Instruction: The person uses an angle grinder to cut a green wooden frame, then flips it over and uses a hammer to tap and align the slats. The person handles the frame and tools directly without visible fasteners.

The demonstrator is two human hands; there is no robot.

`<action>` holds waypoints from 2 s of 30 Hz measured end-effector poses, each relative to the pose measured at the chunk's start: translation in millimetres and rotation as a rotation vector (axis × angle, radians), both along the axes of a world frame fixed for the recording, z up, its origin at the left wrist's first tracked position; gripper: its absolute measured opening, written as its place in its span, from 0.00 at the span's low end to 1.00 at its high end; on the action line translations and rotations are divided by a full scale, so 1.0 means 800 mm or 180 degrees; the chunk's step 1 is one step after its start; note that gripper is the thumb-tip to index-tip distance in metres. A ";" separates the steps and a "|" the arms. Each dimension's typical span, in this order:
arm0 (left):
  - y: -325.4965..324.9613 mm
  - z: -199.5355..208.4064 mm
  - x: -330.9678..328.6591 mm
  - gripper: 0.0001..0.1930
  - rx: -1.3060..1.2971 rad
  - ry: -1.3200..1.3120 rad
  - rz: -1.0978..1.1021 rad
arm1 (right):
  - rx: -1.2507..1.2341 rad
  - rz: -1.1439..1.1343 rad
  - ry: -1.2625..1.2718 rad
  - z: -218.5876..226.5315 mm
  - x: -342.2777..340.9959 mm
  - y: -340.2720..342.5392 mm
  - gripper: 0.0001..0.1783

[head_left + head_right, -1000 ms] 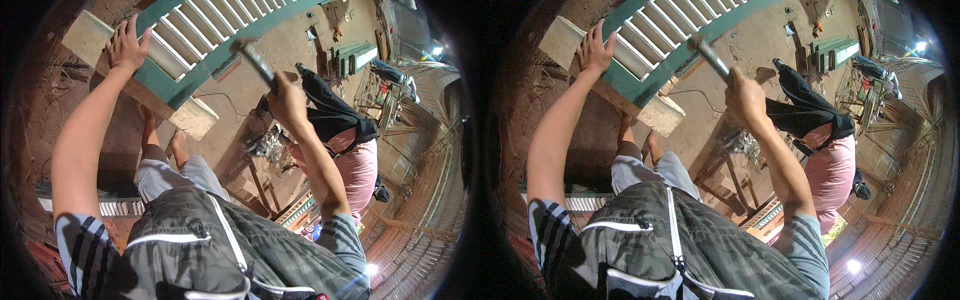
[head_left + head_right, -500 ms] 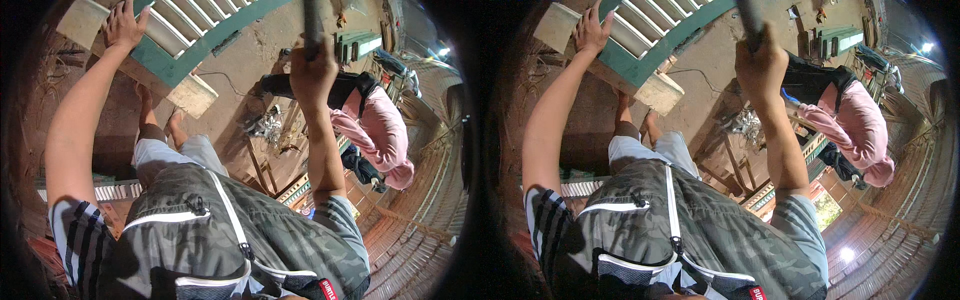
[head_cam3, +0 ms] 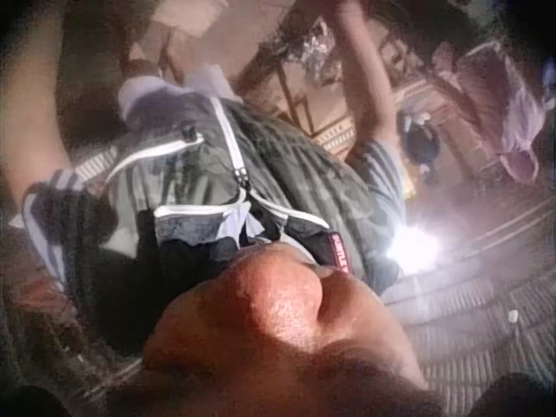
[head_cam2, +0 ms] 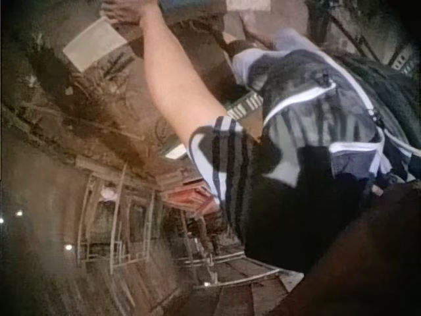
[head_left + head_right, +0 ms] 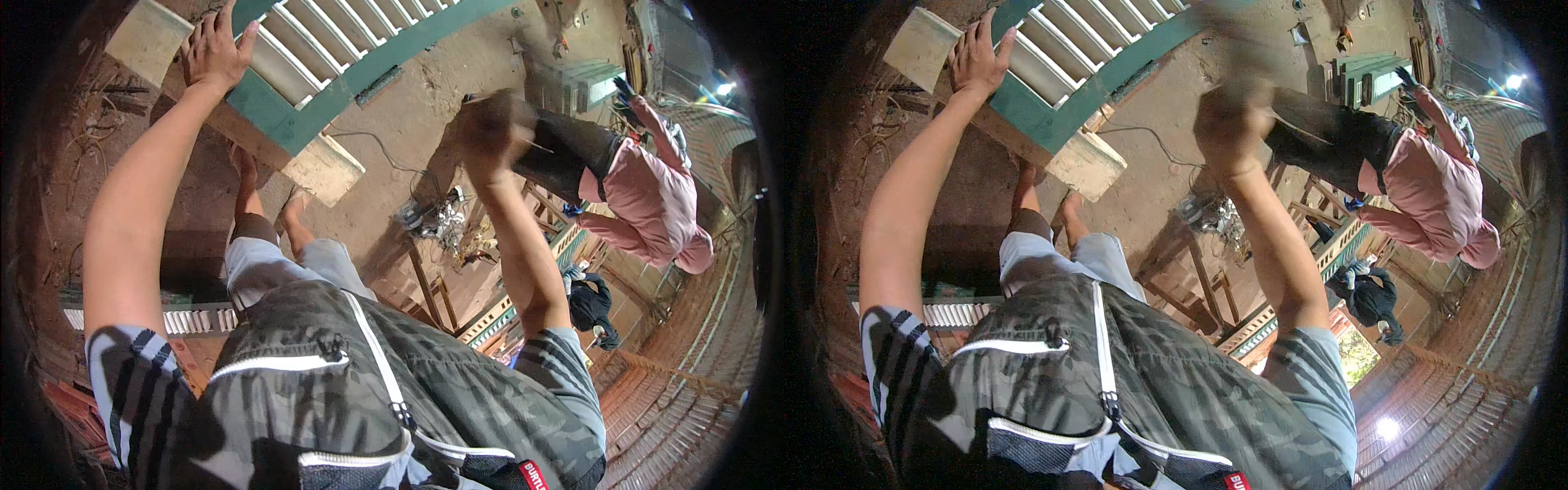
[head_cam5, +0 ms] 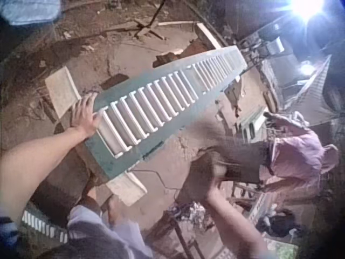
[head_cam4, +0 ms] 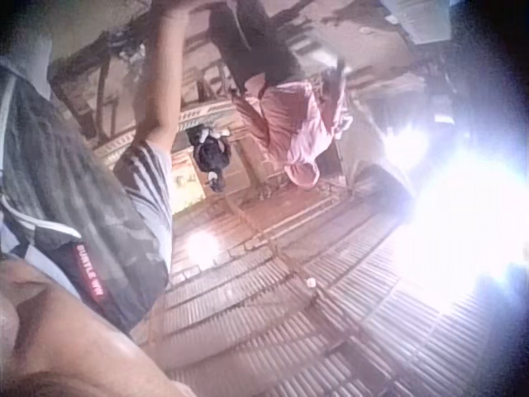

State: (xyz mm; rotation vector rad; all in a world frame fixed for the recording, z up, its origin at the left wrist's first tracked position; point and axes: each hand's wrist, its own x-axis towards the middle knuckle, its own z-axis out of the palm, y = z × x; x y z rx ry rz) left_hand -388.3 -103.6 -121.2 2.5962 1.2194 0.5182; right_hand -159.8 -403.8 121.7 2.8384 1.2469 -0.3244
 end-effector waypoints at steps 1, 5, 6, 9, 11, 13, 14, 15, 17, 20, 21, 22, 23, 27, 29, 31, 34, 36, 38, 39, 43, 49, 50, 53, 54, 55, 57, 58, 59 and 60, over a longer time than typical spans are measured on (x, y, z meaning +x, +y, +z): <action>-0.001 -0.003 0.002 0.36 -0.0101 -0.0171 -0.0072 | -0.1363 0.0427 -0.0174 -0.041 0.018 -0.037 0.10; -0.003 -0.014 -0.001 0.36 0.0087 -0.0273 -0.0048 | -0.0658 -0.0048 0.0522 -0.029 0.033 -0.068 0.17; 0.007 -0.013 0.013 0.36 0.0054 -0.0530 -0.0028 | -0.0448 0.0115 0.0405 -0.008 0.032 -0.068 0.17; -0.009 0.004 0.003 0.36 -0.0282 -0.0350 0.0063 | 0.0679 -0.0382 0.1019 0.036 0.024 -0.017 0.10; 0.011 0.000 0.014 0.37 -0.0158 -0.0250 -0.0006 | 0.1491 -0.0585 0.1528 0.037 0.023 0.007 0.08; 0.011 0.000 0.015 0.38 -0.0218 -0.0177 -0.0007 | 0.1579 -0.1175 0.1572 0.022 -0.005 -0.004 0.11; 0.005 0.003 0.013 0.38 -0.0294 -0.0085 0.0017 | 0.1742 -0.1268 0.1380 -0.004 -0.019 -0.028 0.12; 0.007 0.011 0.016 0.37 -0.0358 0.0035 0.0040 | 0.1666 -0.1391 0.1264 -0.008 -0.035 -0.035 0.15; 0.002 0.016 0.015 0.37 -0.0424 0.0113 0.0059 | 0.1192 -0.2174 0.1955 -0.022 -0.058 -0.069 0.14; 0.001 0.021 0.016 0.37 -0.0431 0.0194 0.0076 | 0.0837 -0.2067 0.1951 -0.040 -0.094 -0.103 0.15; 0.000 0.020 0.013 0.37 -0.0430 0.0213 0.0079 | 0.0695 -0.2095 0.2183 -0.048 -0.099 -0.115 0.15; 0.001 0.023 0.014 0.37 -0.0445 0.0214 0.0061 | 0.0555 -0.2133 0.2392 -0.053 -0.104 -0.126 0.15; 0.004 0.029 0.013 0.37 -0.0495 0.0212 0.0014 | 0.0350 -0.2026 0.2543 -0.059 -0.109 -0.133 0.16; 0.008 0.020 0.010 0.37 -0.0342 0.0254 -0.0006 | 0.0313 -0.1327 0.2658 -0.085 -0.125 -0.140 0.16; 0.003 0.022 0.011 0.36 -0.0334 0.0257 -0.0025 | 0.0252 -0.1200 0.2666 -0.080 -0.125 -0.136 0.15; 0.005 0.026 0.013 0.36 -0.0305 0.0217 -0.0066 | 0.0545 -0.1500 0.2874 -0.090 -0.137 -0.150 0.16; -0.001 0.030 0.017 0.36 -0.0223 0.0127 -0.0185 | 0.1195 -0.2397 0.3129 -0.085 -0.156 -0.164 0.18; -0.003 0.032 0.018 0.35 -0.0131 0.0207 -0.0228 | 0.1545 -0.3357 0.3342 -0.082 -0.167 -0.169 0.22; -0.013 0.047 0.024 0.34 -0.0053 0.0331 -0.0288 | 0.1824 -0.3641 0.3421 -0.110 -0.173 -0.191 0.20; -0.024 0.063 0.032 0.35 -0.0233 0.0517 -0.0178 | 0.1993 -0.3694 0.3369 -0.126 -0.176 -0.200 0.18; -0.082 0.096 0.073 0.33 -0.0185 0.0056 -0.1260 | 0.2494 -0.3524 0.3056 -0.158 -0.162 -0.192 0.14; -0.055 0.063 0.235 0.33 -0.0164 0.0196 -0.0660 | 0.2351 -0.3591 0.5590 -0.223 -0.115 -0.132 0.14; -0.042 0.062 0.256 0.34 -0.0171 0.0533 -0.0435 | 0.2279 -0.3291 0.5834 -0.212 -0.105 -0.130 0.14; -0.002 0.031 0.268 0.33 -0.0240 0.1017 -0.0002 | 0.1994 -0.2467 0.6123 -0.183 -0.086 -0.173 0.19; 0.001 0.027 0.263 0.33 -0.0019 0.1012 -0.0211 | 0.2092 -0.2527 0.5987 -0.191 -0.086 -0.180 0.20; 0.006 0.026 0.264 0.33 -0.0144 0.0818 -0.0392 | 0.2139 -0.2823 0.5853 -0.200 -0.096 -0.172 0.19; 0.030 0.019 0.258 0.33 -0.0339 0.0459 -0.0741 | 0.2213 -0.3355 0.5586 -0.224 -0.108 -0.159 0.18; 0.033 0.021 0.255 0.33 -0.0757 0.0173 -0.0899 | 0.2075 -0.3143 0.5785 -0.222 -0.111 -0.155 0.18; 0.034 0.024 0.249 0.33 -0.0928 0.0195 -0.0868 | 0.1946 -0.2939 0.5976 -0.220 -0.114 -0.147 0.17; 0.018 0.025 0.263 0.33 -0.1071 0.0167 -0.0841 | 0.1900 -0.2745 0.6116 -0.206 -0.105 -0.143 0.18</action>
